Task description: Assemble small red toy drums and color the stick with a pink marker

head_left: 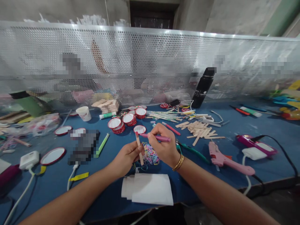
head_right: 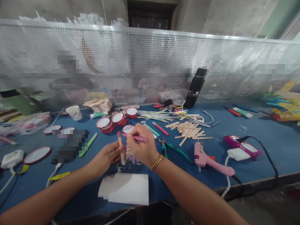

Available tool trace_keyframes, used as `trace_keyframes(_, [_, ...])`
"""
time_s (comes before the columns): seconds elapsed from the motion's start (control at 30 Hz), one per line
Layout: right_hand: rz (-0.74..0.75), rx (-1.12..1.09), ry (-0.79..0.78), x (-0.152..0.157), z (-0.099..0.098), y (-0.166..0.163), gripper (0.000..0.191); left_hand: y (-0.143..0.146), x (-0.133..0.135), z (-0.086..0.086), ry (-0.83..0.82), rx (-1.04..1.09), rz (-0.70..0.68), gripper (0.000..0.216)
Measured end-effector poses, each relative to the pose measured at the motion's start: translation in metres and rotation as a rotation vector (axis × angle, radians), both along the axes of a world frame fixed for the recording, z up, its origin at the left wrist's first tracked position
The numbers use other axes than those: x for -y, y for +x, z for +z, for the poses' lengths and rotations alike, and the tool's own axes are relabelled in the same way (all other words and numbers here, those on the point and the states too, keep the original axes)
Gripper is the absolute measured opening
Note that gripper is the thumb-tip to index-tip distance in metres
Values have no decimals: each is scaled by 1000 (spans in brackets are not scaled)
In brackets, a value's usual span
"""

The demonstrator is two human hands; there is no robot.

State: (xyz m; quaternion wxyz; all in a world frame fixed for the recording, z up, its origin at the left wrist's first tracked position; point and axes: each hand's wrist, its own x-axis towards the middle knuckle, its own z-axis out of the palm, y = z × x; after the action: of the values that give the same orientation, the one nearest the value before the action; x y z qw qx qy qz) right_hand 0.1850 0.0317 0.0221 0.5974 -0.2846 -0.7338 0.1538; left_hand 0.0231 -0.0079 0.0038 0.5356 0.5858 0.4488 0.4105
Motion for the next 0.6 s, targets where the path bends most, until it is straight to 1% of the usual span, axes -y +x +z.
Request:
trace_keyframes(0.27, [65, 11, -22, 2, 1, -2, 19, 1, 0, -2, -15, 40, -15, 46])
trace_keyframes(0.47, [5, 28, -4, 0, 1, 0, 20, 0, -1, -3, -13, 30, -2, 46])
trace_keyframes(0.6, [22, 16, -18, 2, 3, 0, 19, -1, 0, -2, 2, 18, -3, 45])
